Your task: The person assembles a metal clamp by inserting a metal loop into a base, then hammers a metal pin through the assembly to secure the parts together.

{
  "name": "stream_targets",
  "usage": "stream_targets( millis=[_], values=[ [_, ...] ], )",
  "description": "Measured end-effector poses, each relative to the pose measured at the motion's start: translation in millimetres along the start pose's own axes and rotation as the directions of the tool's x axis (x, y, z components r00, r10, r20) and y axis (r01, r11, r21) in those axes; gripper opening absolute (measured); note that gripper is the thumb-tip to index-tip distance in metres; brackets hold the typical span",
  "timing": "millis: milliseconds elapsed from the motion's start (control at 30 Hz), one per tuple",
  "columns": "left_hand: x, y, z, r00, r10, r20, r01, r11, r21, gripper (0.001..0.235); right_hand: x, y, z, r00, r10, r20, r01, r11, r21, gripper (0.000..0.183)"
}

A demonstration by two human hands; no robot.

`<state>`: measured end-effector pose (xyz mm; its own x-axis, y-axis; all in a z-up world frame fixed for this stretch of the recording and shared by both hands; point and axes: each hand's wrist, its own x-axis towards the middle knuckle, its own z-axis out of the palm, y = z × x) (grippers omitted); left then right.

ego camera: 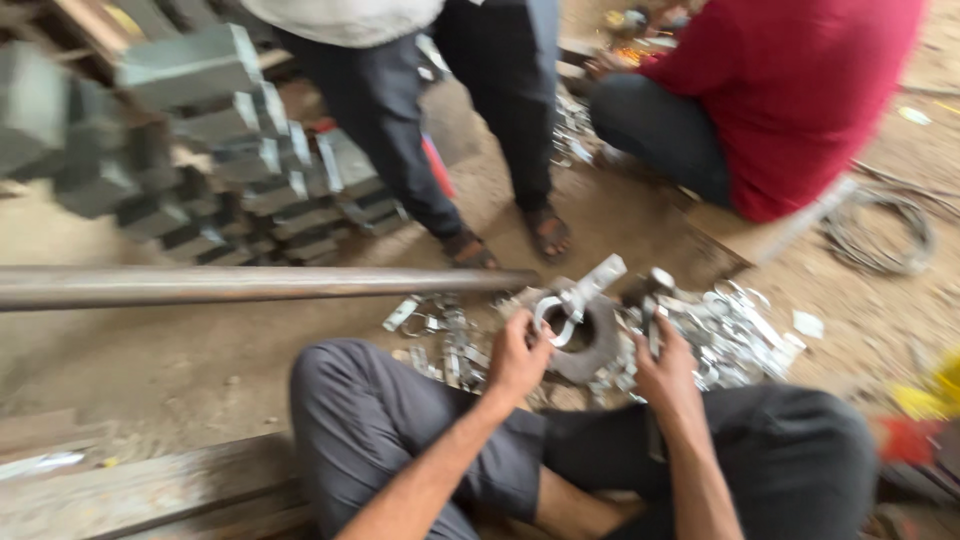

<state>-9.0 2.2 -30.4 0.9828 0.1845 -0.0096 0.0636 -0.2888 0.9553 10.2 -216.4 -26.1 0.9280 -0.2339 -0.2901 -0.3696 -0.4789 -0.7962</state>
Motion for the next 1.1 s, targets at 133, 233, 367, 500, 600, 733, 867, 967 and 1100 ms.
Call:
stream_targets(
  millis=[133,233,367,500,600,733,867,967,1100],
  values=[
    [4,2,-11,0.998,-0.039,-0.04,0.046,0.981,0.188,0.033,-2,-7,-4,1.0,0.01,-0.005,-0.01,1.0,-0.011,0.059],
    [0,16,-22,0.998,0.07,0.001,-0.062,0.876,0.479,0.046,-4,-12,-5,0.998,0.051,0.034,-0.05,0.999,-0.009,0.063],
    [3,31,-30,0.966,0.26,-0.008,-0.196,0.749,0.633,0.033,-1,-16,-1,0.997,0.062,0.041,-0.064,0.997,0.04,0.062],
    [9,31,-27,0.941,0.34,0.005,-0.298,0.817,0.493,0.016,-1,-12,-2,0.998,0.045,0.04,-0.045,0.999,0.004,0.062],
    [14,27,-23,0.923,0.383,0.027,-0.381,0.905,0.187,0.028,-2,-13,-3,0.999,0.011,0.045,-0.014,0.999,0.052,0.061],
    [16,21,-18,0.898,0.44,0.028,-0.44,0.895,0.071,0.032,-8,-19,-5,0.998,0.012,0.058,-0.012,1.0,0.006,0.061],
    [14,21,-18,0.887,0.461,0.015,-0.461,0.887,-0.018,0.033,-15,-29,-8,0.996,0.053,0.076,-0.052,0.998,-0.019,0.063],
    [15,23,-17,0.877,0.481,-0.008,-0.48,0.874,-0.081,0.034,-17,-32,-9,0.996,0.047,0.072,-0.045,0.998,-0.033,0.063],
    [15,22,-17,0.919,0.395,0.022,-0.385,0.906,-0.174,0.038,-16,-29,-8,0.995,0.06,0.079,-0.059,0.998,-0.012,0.064]
  ],
)
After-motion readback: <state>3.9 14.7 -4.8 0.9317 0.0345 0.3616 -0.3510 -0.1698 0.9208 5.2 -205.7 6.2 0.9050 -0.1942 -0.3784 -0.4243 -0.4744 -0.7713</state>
